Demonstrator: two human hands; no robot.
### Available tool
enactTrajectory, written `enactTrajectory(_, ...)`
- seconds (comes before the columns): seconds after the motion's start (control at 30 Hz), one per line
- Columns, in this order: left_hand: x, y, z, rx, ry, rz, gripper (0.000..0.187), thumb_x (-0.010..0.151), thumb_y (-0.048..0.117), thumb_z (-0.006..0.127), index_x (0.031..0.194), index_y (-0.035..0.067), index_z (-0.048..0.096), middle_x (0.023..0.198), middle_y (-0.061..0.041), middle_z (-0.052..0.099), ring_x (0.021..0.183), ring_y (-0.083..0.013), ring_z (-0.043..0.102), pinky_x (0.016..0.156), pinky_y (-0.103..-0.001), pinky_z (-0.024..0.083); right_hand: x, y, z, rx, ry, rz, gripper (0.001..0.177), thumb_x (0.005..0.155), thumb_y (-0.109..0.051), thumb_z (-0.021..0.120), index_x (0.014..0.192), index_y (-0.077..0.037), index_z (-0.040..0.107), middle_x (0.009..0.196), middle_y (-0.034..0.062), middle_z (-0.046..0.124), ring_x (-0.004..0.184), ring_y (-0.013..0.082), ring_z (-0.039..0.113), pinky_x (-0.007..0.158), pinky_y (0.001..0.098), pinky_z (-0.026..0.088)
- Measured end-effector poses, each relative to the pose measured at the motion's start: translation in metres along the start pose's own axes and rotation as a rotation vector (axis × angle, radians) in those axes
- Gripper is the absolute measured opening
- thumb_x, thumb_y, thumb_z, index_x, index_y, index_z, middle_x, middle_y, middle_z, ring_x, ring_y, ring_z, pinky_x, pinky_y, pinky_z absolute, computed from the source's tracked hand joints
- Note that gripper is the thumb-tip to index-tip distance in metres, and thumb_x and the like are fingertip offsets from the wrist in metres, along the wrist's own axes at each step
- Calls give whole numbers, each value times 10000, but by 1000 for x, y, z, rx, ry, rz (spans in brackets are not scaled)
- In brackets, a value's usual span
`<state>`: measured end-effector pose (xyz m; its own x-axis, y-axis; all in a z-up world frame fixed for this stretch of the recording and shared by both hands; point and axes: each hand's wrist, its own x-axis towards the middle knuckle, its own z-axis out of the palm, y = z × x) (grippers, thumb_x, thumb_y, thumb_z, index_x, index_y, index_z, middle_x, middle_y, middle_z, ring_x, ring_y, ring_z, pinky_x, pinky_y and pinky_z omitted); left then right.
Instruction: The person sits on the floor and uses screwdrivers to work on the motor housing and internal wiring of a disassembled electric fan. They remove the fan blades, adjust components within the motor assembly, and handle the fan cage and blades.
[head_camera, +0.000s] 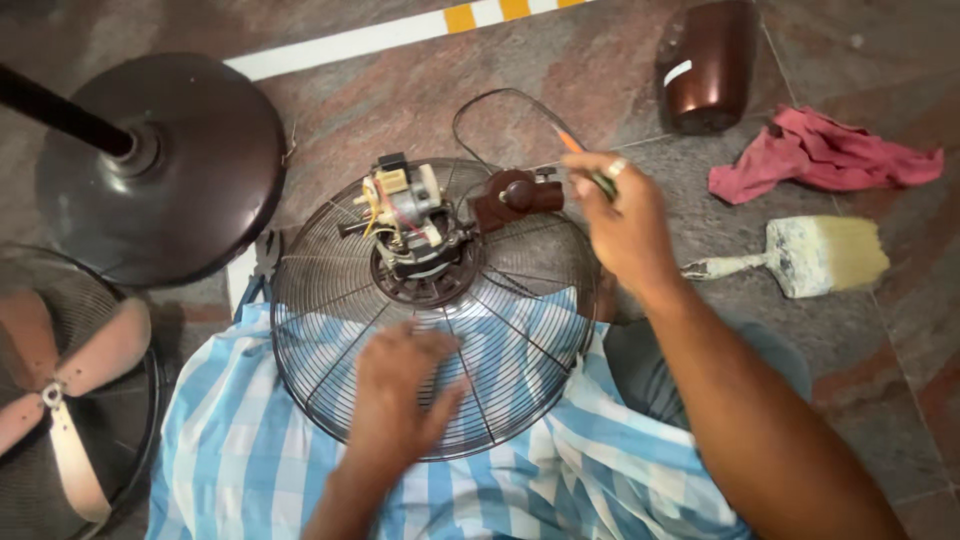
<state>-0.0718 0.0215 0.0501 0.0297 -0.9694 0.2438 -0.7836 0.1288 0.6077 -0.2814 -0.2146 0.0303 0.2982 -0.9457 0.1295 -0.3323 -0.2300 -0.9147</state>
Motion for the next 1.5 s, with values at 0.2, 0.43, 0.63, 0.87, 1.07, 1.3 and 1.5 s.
enactTrajectory(0.2, -20, 34, 6, 132, -285, -16, 852, 619, 363, 888, 1377, 137, 573, 1479, -147, 461, 1421, -434, 319, 1152, -672, 161, 38, 41, 36, 35, 80, 59, 220, 979, -113, 627, 1171, -32, 698, 1031, 17, 723, 922, 109, 678, 843, 285, 530)
enactTrajectory(0.43, -38, 32, 20, 383, -277, 3, 870, 644, 164, 845, 1445, 164, 507, 1524, -115, 422, 1443, -386, 312, 1155, -642, 178, 43, 75, 44, 422, -101, 438, 301, 994, -284, 690, 1135, -18, 694, 976, 42, 698, 828, 122, 660, 626, 275, 555)
enactTrajectory(0.63, -49, 20, 15, 265, -164, 83, 823, 593, 107, 811, 1378, 123, 564, 1489, -113, 494, 1417, -389, 367, 1159, -645, 190, 40, 77, 51, 443, -100, 349, 266, 956, -191, 698, 1168, -30, 687, 989, 61, 721, 740, 122, 661, 607, 242, 553)
enactTrajectory(0.87, -51, 17, -19, 207, -94, 101, 780, 582, 43, 780, 1339, 136, 617, 1468, -62, 546, 1421, -314, 419, 1195, -590, 201, 38, 70, 58, 484, -75, 216, 314, 946, -103, 684, 1246, -13, 680, 999, 60, 720, 730, 107, 664, 615, 243, 559)
enactTrajectory(1.07, -54, 21, -47, 128, 16, 225, 689, 610, 46, 793, 1281, 128, 660, 1414, -41, 626, 1382, -268, 515, 1183, -504, 326, 40, 59, 62, 474, -16, 244, 333, 946, -63, 670, 1272, 3, 667, 971, 82, 701, 653, 139, 620, 540, 266, 530)
enactTrajectory(1.3, -45, 28, -64, 35, 36, 293, 617, 626, 36, 794, 1230, 111, 696, 1339, -43, 690, 1307, -254, 598, 1148, -458, 406, 39, 53, 51, 404, 63, 433, 370, 892, -100, 682, 1250, -9, 667, 1008, 94, 710, 709, 157, 655, 490, 283, 528)
enactTrajectory(1.5, -42, 30, -74, 24, 53, 298, 582, 625, 17, 775, 1198, 106, 721, 1306, -40, 714, 1277, -246, 628, 1131, -443, 441, 44, 47, 58, 292, 111, 393, 444, 802, -124, 716, 1210, 52, 721, 993, 142, 757, 824, 228, 723, 607, 367, 562)
